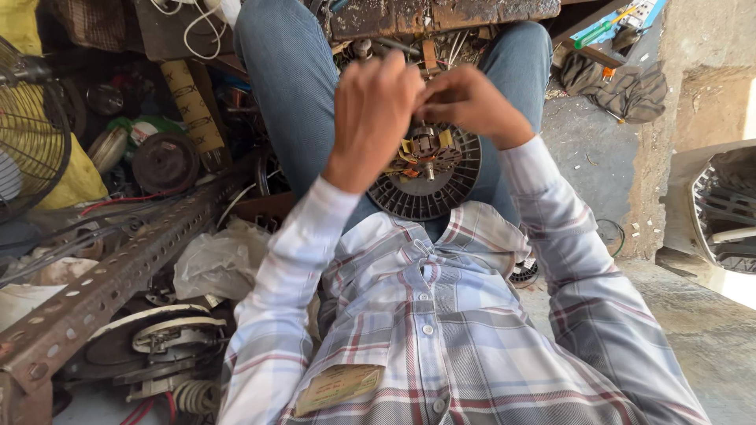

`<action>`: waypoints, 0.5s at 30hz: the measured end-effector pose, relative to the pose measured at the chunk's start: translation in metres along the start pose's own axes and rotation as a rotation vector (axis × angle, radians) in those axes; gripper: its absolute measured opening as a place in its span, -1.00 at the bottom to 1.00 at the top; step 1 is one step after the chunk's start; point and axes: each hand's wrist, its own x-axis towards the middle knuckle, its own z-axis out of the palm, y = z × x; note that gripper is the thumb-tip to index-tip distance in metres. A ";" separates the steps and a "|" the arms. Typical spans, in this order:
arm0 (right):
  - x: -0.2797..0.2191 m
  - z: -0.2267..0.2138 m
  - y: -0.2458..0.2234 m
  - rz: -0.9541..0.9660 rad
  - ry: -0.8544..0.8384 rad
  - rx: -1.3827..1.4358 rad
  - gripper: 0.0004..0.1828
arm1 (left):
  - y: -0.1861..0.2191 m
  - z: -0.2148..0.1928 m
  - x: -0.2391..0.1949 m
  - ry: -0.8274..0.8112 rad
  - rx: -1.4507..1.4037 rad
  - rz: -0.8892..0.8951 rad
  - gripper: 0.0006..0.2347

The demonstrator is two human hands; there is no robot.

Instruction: The person repairs a fan motor stator by hand, winding copper wires and connecting them to terminals. They use a screwdriver to adjust the assembly while working on a cluttered workbench.

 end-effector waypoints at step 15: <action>-0.059 0.017 -0.031 -0.257 0.393 -0.532 -0.94 | 0.069 -0.062 -0.109 -0.430 -0.449 -0.019 -0.91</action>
